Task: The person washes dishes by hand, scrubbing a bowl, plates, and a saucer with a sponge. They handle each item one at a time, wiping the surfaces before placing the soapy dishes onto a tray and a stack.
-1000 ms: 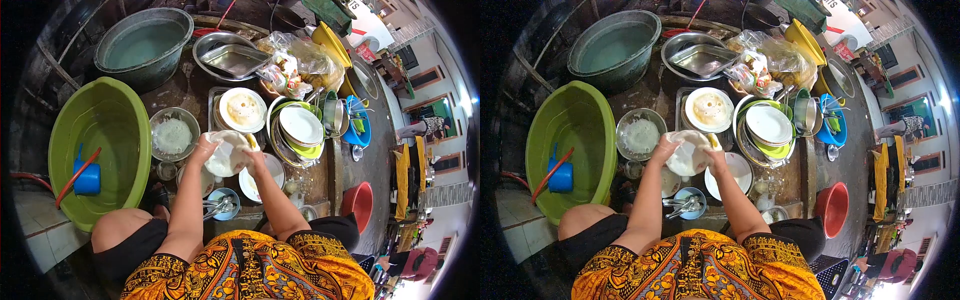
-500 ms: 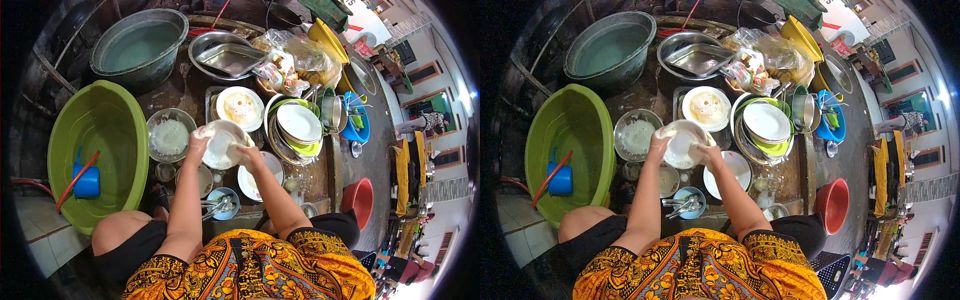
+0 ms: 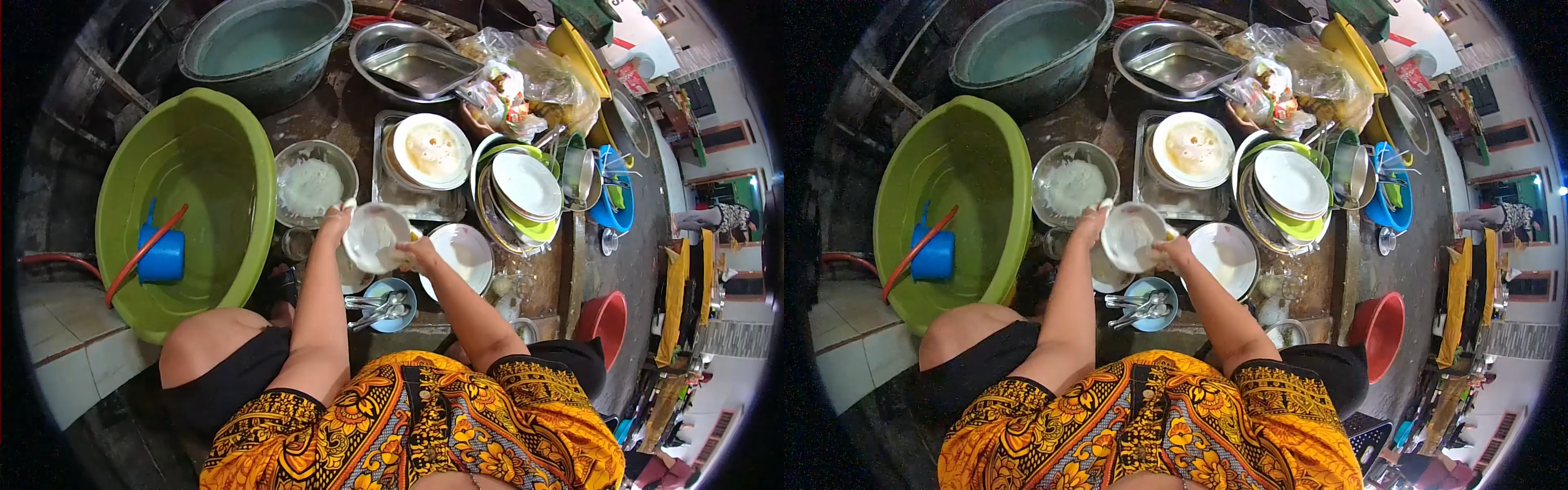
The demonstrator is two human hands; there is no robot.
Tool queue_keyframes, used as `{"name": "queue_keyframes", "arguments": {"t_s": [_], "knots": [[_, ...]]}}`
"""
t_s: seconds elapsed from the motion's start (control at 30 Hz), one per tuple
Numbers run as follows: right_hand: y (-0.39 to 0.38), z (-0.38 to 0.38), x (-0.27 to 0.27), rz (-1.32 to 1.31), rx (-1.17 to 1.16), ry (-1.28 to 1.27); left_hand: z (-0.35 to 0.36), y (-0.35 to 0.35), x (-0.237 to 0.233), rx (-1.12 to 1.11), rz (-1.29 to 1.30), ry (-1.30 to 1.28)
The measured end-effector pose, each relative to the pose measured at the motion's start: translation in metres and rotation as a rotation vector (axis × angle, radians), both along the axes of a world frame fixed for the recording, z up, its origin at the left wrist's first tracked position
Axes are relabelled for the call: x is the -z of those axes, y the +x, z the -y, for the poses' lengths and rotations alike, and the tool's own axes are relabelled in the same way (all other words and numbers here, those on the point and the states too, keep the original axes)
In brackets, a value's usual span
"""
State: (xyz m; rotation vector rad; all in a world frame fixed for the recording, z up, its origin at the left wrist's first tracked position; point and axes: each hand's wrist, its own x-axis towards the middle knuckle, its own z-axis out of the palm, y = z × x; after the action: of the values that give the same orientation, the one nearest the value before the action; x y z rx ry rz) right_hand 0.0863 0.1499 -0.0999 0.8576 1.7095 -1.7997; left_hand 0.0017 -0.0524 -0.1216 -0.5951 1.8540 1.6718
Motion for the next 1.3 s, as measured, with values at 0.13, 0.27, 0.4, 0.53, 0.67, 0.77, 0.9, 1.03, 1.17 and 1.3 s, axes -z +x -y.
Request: {"name": "queue_keyframes", "arguments": {"t_s": [0.13,0.27,0.4,0.53,0.67,0.77,0.9,1.03,1.17,1.3], "knots": [[0.024,0.014,0.045,0.142,-0.11,0.053,0.007,0.01,0.066,0.328,-0.177,-0.299],[0.036,0.03,0.06,0.165,-0.319,0.202,0.005,0.021,0.014,0.547,-0.096,-0.311],[0.037,0.039,0.058,0.103,-0.365,0.358,0.004,0.029,0.036,0.604,-0.175,-0.493],[0.043,0.013,0.129,-0.073,-0.107,0.345,0.004,0.034,0.03,0.531,-0.116,-0.601],[0.009,-0.003,0.042,-0.272,-0.245,0.882,0.004,0.035,0.046,0.497,-0.171,-0.717],[-0.032,-0.025,0.0,-0.303,-0.274,1.066,0.0,0.035,0.017,0.431,-0.136,-0.742],[-0.08,-0.046,-0.029,-0.296,-0.407,1.379,-0.016,0.033,0.008,0.363,-0.202,-0.656],[-0.104,-0.052,-0.037,-0.434,-0.634,1.46,-0.035,0.025,0.017,0.307,-0.333,-0.507],[-0.12,-0.054,-0.028,-0.544,-0.882,1.511,-0.045,0.017,0.014,0.303,-0.299,-0.379],[-0.132,-0.053,-0.035,-0.51,-1.051,1.467,-0.064,0.008,0.008,0.209,-0.306,-0.249]]}}
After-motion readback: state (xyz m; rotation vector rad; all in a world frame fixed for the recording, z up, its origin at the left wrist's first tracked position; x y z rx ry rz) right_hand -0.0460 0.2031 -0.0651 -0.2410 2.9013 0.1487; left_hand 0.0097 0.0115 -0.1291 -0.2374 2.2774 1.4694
